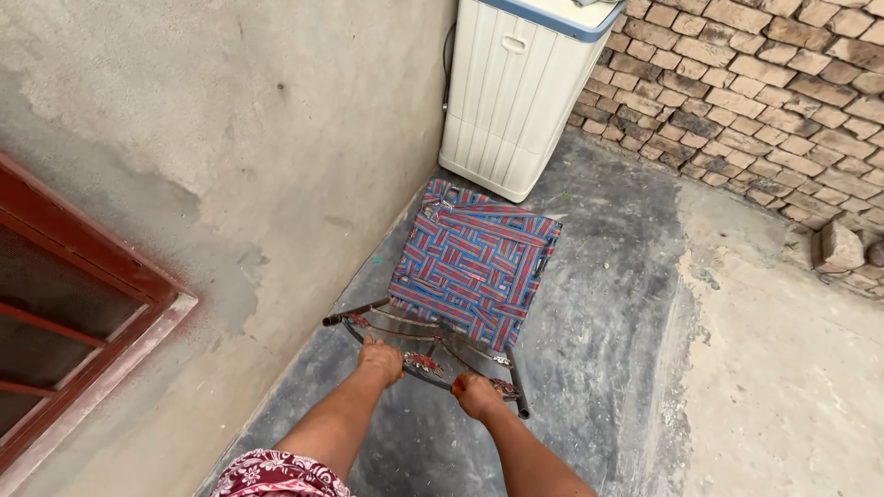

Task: Cleaning and repairing a metal chair using a cloth and screwdriver, then moving it across the courtyard.

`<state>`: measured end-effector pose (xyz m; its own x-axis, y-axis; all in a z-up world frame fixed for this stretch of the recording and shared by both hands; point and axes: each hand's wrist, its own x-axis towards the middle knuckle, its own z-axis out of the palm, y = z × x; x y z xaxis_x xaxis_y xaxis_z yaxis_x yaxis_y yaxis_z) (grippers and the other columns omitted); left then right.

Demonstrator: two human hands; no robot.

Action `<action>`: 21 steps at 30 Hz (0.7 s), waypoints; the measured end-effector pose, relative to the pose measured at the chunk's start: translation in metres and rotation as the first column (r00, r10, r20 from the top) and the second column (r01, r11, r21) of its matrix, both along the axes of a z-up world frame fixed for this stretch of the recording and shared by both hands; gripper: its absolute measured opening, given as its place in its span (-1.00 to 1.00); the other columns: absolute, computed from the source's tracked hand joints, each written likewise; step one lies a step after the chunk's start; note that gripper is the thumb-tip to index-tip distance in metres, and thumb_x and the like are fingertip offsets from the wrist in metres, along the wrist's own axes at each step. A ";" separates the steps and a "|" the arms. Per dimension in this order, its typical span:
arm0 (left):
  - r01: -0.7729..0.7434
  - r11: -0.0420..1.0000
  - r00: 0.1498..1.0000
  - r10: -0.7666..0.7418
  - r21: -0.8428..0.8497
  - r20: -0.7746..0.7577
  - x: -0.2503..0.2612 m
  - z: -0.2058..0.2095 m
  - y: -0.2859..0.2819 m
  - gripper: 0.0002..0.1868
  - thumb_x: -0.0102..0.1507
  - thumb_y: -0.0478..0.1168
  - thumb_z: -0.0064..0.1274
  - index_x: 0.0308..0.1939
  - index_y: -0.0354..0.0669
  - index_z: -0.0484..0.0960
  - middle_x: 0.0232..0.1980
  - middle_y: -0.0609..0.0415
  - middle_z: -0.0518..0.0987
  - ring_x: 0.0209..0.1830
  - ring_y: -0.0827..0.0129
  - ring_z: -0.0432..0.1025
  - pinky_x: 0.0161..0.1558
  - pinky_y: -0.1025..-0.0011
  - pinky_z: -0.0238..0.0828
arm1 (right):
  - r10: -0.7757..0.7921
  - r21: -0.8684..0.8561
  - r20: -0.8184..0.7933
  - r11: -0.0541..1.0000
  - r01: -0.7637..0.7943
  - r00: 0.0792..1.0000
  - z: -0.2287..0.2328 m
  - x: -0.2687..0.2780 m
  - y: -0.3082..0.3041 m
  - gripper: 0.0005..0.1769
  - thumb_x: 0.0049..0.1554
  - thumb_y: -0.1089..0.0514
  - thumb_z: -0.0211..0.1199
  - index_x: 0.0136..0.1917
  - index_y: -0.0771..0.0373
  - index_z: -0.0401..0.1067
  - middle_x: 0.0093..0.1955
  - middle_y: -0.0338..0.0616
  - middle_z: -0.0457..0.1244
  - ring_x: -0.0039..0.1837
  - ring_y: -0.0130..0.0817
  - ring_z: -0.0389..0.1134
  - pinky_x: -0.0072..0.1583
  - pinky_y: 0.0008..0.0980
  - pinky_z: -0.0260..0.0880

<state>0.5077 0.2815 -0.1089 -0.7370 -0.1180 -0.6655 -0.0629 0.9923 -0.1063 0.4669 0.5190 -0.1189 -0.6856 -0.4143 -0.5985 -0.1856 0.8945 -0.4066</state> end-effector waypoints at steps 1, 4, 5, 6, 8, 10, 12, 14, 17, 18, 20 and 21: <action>0.004 1.000 1.000 -0.004 0.000 0.000 0.005 -0.001 0.003 -0.39 0.35 0.20 0.03 0.38 0.02 0.51 0.44 0.11 0.46 0.52 0.16 0.20 0.50 -0.03 -0.04 | -0.004 0.000 0.000 1.000 0.004 1.000 0.000 0.005 0.002 -0.69 0.26 -0.06 0.07 0.16 -0.02 0.53 0.15 -0.16 0.42 0.29 -0.12 0.38 0.40 0.10 0.19; 0.025 0.999 1.000 -0.025 0.027 0.008 0.018 -0.002 0.011 -0.40 0.38 0.18 0.01 0.41 0.00 0.47 0.47 0.07 0.40 0.54 0.11 0.16 0.52 -0.05 -0.10 | 0.007 0.040 -0.033 0.999 -0.006 0.999 0.006 0.020 0.005 -0.66 0.25 -0.12 0.15 0.21 -0.03 0.53 0.21 -0.20 0.38 0.34 -0.14 0.34 0.42 0.18 0.13; 0.014 0.999 1.000 -0.015 0.047 0.003 0.021 -0.002 0.014 -0.40 0.38 0.17 -0.01 0.42 0.02 0.44 0.47 0.06 0.39 0.55 0.10 0.15 0.53 -0.05 -0.13 | 0.002 0.067 -0.025 0.998 0.000 1.000 0.011 0.023 0.007 -0.62 0.21 -0.16 0.22 0.23 -0.03 0.50 0.22 -0.22 0.38 0.34 -0.18 0.34 0.44 0.22 0.08; 0.004 0.998 1.000 -0.004 0.067 -0.002 0.023 -0.002 0.017 -0.41 0.39 0.17 -0.02 0.44 0.05 0.41 0.47 0.05 0.39 0.56 0.09 0.13 0.54 -0.05 -0.16 | -0.005 0.095 -0.018 0.996 0.006 1.000 0.017 0.027 0.007 -0.56 0.18 -0.21 0.28 0.25 -0.03 0.48 0.23 -0.23 0.37 0.35 -0.22 0.34 0.46 0.25 0.03; 0.009 0.996 1.000 -0.009 0.084 -0.007 0.022 0.006 0.023 -0.39 0.39 0.19 -0.03 0.42 0.00 0.44 0.47 0.04 0.39 0.56 0.10 0.13 0.55 -0.02 -0.17 | -0.044 0.094 -0.046 0.994 0.048 0.998 0.010 0.029 0.016 -0.52 0.15 -0.24 0.31 0.25 -0.02 0.47 0.22 -0.25 0.38 0.35 -0.24 0.35 0.46 0.25 0.03; 0.005 0.994 1.000 -0.005 0.106 0.000 0.025 0.013 0.029 -0.37 0.39 0.22 -0.03 0.40 -0.05 0.46 0.47 0.04 0.40 0.57 0.12 0.13 0.57 0.01 -0.19 | -0.073 0.100 -0.065 0.992 0.079 0.995 0.015 0.037 0.022 -0.47 0.12 -0.26 0.34 0.25 0.00 0.46 0.22 -0.27 0.39 0.34 -0.26 0.35 0.46 0.24 0.03; 0.028 0.990 0.999 -0.024 0.141 -0.024 0.026 0.024 0.033 -0.36 0.40 0.24 -0.08 0.41 -0.04 0.46 0.48 0.01 0.39 0.57 0.10 0.13 0.57 0.00 -0.18 | -0.096 0.115 -0.113 0.987 0.109 0.989 0.034 0.046 0.023 -0.51 0.15 -0.31 0.29 0.20 -0.01 0.51 0.19 -0.25 0.39 0.33 -0.25 0.37 0.50 0.28 -0.08; 0.024 0.988 1.000 -0.021 0.152 -0.019 0.024 0.036 0.032 -0.35 0.39 0.25 -0.08 0.41 -0.04 0.46 0.48 0.00 0.39 0.57 0.09 0.13 0.57 0.00 -0.17 | -0.128 0.101 -0.105 0.985 0.138 0.986 0.060 0.047 0.021 -0.52 0.14 -0.30 0.28 0.19 -0.01 0.52 0.15 -0.25 0.42 0.31 -0.27 0.39 0.52 0.27 -0.11; 0.028 0.986 1.000 -0.027 0.162 -0.008 0.026 0.046 0.032 -0.32 0.38 0.27 -0.08 0.41 -0.08 0.46 0.49 -0.02 0.39 0.57 0.08 0.14 0.58 0.00 -0.17 | -0.171 0.083 -0.100 0.980 0.179 0.980 0.071 0.053 0.021 -0.50 0.16 -0.31 0.24 0.20 0.00 0.51 0.11 -0.24 0.44 0.29 -0.24 0.41 0.54 0.29 -0.16; 0.035 0.987 0.999 -0.033 0.158 -0.012 0.026 0.048 0.031 -0.30 0.38 0.28 -0.09 0.41 -0.12 0.47 0.48 -0.03 0.39 0.57 0.08 0.14 0.58 -0.01 -0.18 | -0.181 0.074 -0.110 0.979 0.190 0.977 0.069 0.055 0.020 -0.48 0.18 -0.33 0.22 0.22 0.01 0.48 0.12 -0.22 0.43 0.29 -0.20 0.40 0.55 0.31 -0.19; 0.041 0.987 0.999 -0.036 0.156 -0.032 0.028 0.047 0.028 -0.30 0.38 0.28 -0.09 0.41 -0.12 0.46 0.49 -0.03 0.38 0.57 0.08 0.13 0.57 -0.02 -0.18 | -0.175 0.079 -0.138 0.979 0.187 0.975 0.070 0.061 0.018 -0.47 0.19 -0.34 0.20 0.22 0.03 0.48 0.12 -0.20 0.42 0.29 -0.19 0.40 0.55 0.33 -0.21; 0.042 0.987 0.998 -0.035 0.156 -0.049 0.030 0.046 0.027 -0.31 0.38 0.27 -0.09 0.41 -0.13 0.45 0.49 -0.03 0.37 0.58 0.08 0.13 0.57 -0.03 -0.18 | -0.163 0.085 -0.162 0.980 0.178 0.973 0.070 0.065 0.018 -0.46 0.21 -0.35 0.18 0.22 0.05 0.48 0.12 -0.18 0.42 0.28 -0.19 0.40 0.55 0.34 -0.22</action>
<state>0.5380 0.3087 -0.0626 -0.7690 0.0139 -0.6391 -0.0257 0.9983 0.0526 0.5316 0.5369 -0.0484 -0.8278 -0.2275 -0.5128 -0.0799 0.9526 -0.2937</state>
